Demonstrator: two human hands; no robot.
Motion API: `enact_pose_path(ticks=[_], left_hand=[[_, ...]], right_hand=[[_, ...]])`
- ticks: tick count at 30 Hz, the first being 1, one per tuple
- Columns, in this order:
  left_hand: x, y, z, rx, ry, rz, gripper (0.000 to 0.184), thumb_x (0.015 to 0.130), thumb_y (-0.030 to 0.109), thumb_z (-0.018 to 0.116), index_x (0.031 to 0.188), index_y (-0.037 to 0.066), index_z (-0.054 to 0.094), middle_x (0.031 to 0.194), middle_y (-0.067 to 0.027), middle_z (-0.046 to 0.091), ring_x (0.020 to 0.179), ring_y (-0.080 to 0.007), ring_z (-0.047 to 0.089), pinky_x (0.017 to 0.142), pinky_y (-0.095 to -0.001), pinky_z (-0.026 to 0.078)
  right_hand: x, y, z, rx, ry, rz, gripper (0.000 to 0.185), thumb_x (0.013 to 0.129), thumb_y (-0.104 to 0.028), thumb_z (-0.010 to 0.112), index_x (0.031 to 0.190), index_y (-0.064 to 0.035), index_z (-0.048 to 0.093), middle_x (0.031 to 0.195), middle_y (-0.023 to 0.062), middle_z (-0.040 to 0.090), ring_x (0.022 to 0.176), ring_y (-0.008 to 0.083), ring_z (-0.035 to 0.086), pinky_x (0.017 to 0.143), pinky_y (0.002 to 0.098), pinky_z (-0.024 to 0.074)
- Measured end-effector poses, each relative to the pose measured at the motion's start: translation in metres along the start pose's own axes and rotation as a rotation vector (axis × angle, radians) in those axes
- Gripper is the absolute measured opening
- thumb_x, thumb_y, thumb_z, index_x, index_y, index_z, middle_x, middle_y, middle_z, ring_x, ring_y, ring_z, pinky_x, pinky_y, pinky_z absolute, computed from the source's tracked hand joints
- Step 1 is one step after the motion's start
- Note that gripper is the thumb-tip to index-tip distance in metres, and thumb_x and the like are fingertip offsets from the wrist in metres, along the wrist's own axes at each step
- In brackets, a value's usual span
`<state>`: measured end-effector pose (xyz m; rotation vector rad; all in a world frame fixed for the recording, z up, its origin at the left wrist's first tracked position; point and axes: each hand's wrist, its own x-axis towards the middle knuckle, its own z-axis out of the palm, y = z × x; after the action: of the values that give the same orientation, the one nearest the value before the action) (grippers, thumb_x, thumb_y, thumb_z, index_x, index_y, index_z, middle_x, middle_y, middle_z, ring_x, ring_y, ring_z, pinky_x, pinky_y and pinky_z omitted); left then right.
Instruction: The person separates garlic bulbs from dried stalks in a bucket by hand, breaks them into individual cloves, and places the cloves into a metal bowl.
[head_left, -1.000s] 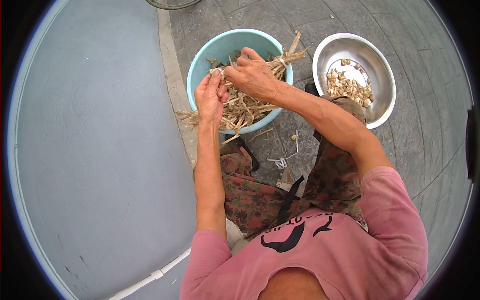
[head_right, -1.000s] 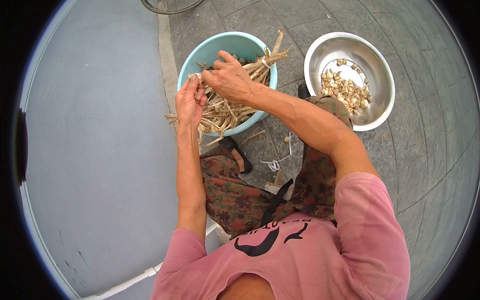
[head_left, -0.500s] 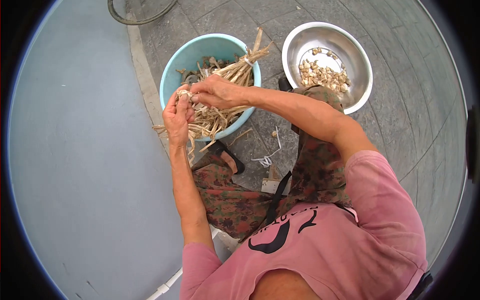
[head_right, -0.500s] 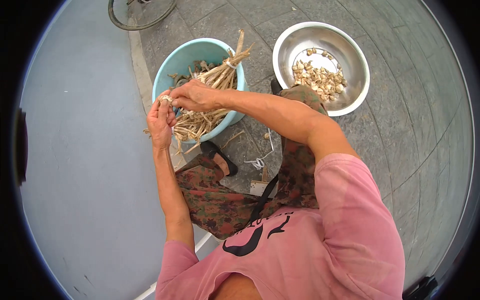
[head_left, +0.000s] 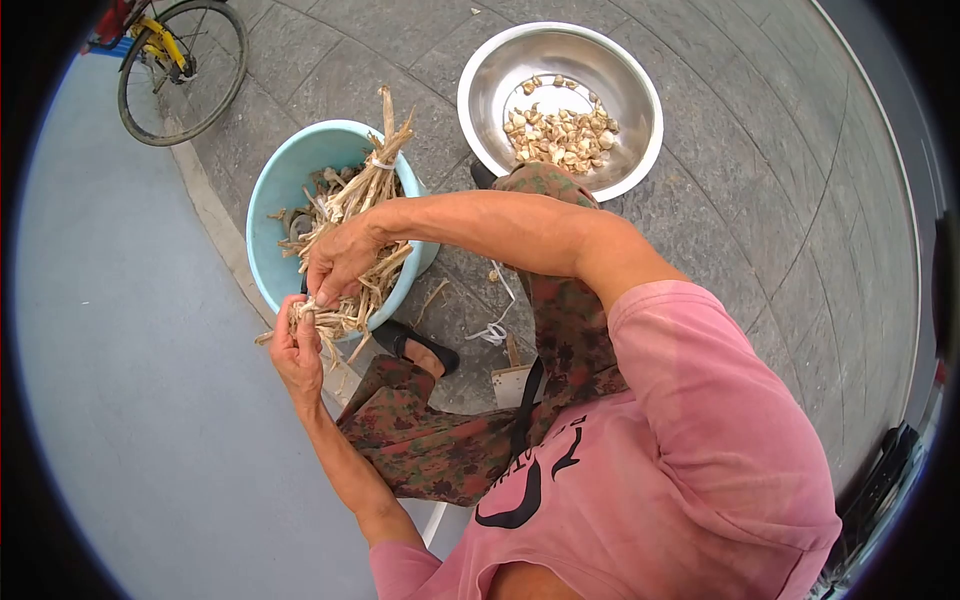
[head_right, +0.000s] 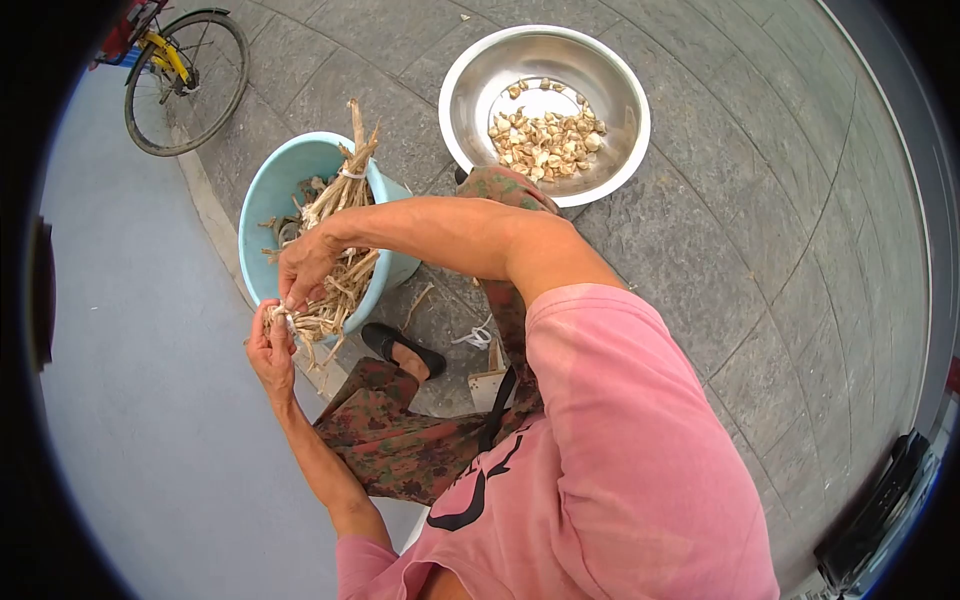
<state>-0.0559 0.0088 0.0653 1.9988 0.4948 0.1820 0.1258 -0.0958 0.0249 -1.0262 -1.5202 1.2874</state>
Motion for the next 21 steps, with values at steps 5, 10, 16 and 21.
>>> enact_pose_path(ticks=[5, 10, 16, 21], left_hand=[[0.014, -0.018, 0.006, 0.562, 0.111, 0.162, 0.022, 0.085, 0.01, 0.053, 0.105, 0.001, 0.052, 0.066, -0.005, 0.051, 0.059, -0.0129, 0.049, 0.054, -0.0279, 0.04], [0.024, -0.045, -0.005, 0.278, 0.128, -0.083, 0.019, 0.084, 0.009, 0.053, 0.1, -0.001, 0.053, 0.071, -0.0042, 0.056, 0.05, -0.0085, 0.045, 0.044, -0.0236, 0.034], [0.029, -0.008, 0.014, -0.27, 0.045, -0.302, 0.023, 0.084, 0.009, 0.053, 0.104, -0.001, 0.047, 0.072, -0.0035, 0.056, 0.043, -0.0026, 0.035, 0.037, -0.0172, 0.023], [0.028, 0.0, 0.023, -0.162, 0.06, -0.308, 0.023, 0.085, 0.011, 0.054, 0.1, 0.003, 0.038, 0.07, -0.0056, 0.053, 0.044, -0.0033, 0.037, 0.037, -0.0171, 0.026]], right_hand=[[0.002, 0.005, 0.006, -0.514, 0.257, 0.13, 0.022, 0.081, -0.021, 0.052, 0.08, -0.0012, 0.062, 0.069, 0.0107, 0.061, 0.067, 0.0231, 0.059, 0.063, 0.0349, 0.0446], [-0.001, -0.009, 0.006, -0.784, 0.402, 0.271, 0.024, 0.081, -0.021, 0.05, 0.085, -0.0004, 0.062, 0.082, 0.0186, 0.063, 0.079, 0.0333, 0.061, 0.069, 0.0411, 0.047], [0.025, 0.019, 0.016, -0.454, 0.644, 0.059, 0.024, 0.079, -0.016, 0.054, 0.088, 0.0062, 0.052, 0.072, 0.0212, 0.06, 0.074, 0.0353, 0.06, 0.063, 0.0401, 0.0452], [0.018, 0.008, 0.018, -0.496, 0.499, 0.05, 0.024, 0.081, -0.019, 0.053, 0.083, 0.0048, 0.051, 0.071, 0.021, 0.06, 0.074, 0.0356, 0.06, 0.064, 0.042, 0.0445]])
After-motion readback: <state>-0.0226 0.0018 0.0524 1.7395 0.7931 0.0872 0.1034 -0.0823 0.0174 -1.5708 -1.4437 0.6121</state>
